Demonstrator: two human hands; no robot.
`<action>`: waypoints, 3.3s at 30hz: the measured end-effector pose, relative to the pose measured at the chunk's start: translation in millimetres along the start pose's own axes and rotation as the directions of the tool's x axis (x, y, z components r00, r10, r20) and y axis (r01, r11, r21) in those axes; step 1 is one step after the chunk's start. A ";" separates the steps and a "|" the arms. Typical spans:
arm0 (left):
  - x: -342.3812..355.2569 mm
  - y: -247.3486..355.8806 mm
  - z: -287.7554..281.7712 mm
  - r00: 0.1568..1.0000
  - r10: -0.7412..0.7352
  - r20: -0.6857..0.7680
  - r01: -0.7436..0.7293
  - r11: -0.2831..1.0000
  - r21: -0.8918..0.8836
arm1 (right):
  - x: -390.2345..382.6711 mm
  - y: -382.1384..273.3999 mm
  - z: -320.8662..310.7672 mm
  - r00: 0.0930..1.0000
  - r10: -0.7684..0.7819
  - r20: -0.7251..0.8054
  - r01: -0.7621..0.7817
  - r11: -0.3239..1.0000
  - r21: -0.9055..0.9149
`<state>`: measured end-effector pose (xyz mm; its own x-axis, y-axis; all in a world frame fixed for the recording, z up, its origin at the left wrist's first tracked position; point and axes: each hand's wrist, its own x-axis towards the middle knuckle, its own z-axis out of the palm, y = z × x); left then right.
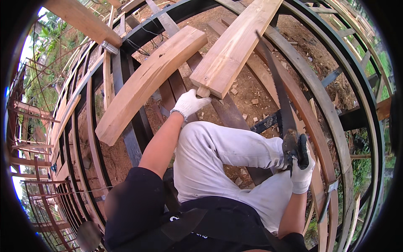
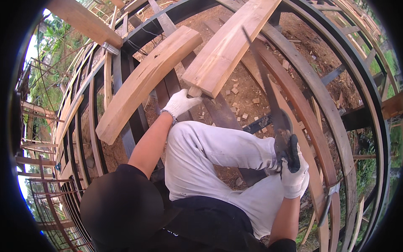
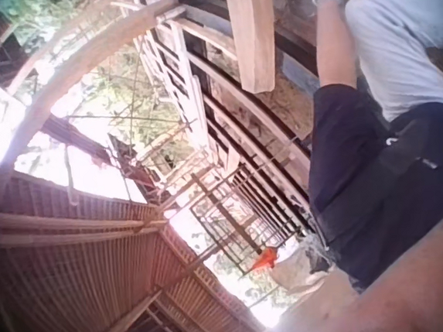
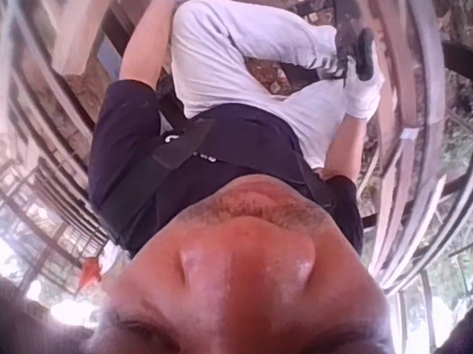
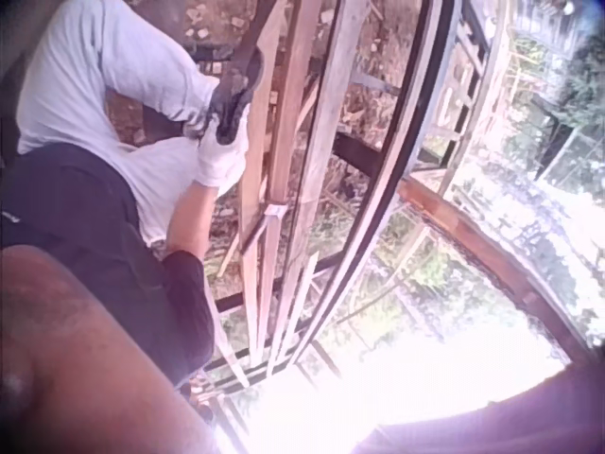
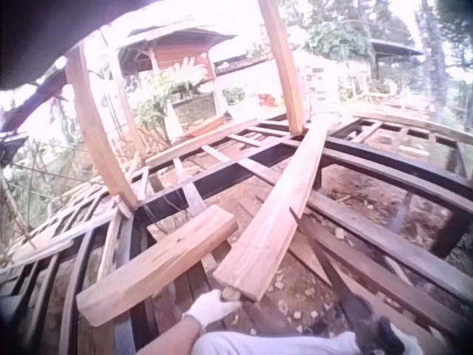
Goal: The person saws the end of a wooden beam using a handsaw, then carves and shapes the wood joint using a chisel and a hatchet.
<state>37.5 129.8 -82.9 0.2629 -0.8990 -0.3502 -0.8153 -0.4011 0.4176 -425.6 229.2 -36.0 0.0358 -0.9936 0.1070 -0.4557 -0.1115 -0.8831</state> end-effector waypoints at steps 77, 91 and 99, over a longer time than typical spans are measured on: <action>1.4 6.8 6.9 0.995 -0.052 -0.080 0.048 0.998 -0.051 | 88.4 -48.4 104.3 0.837 -0.148 0.527 0.471 0.686 -0.554; 16.8 -4.8 17.2 0.997 -0.061 -0.056 0.057 0.997 -0.058 | 90.8 -58.2 109.6 0.837 -0.099 0.539 0.448 0.691 -0.568; 9.5 -9.1 11.7 0.996 -0.058 -0.067 0.055 0.997 -0.050 | 85.6 -55.3 96.9 0.810 -0.170 0.561 0.506 0.685 -0.524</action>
<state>41.3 127.0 -99.8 0.3441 -0.8840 -0.3166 -0.7731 -0.4581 0.4388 -311.1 148.7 -22.2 0.6053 -0.7957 -0.0190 -0.7598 -0.5706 -0.3117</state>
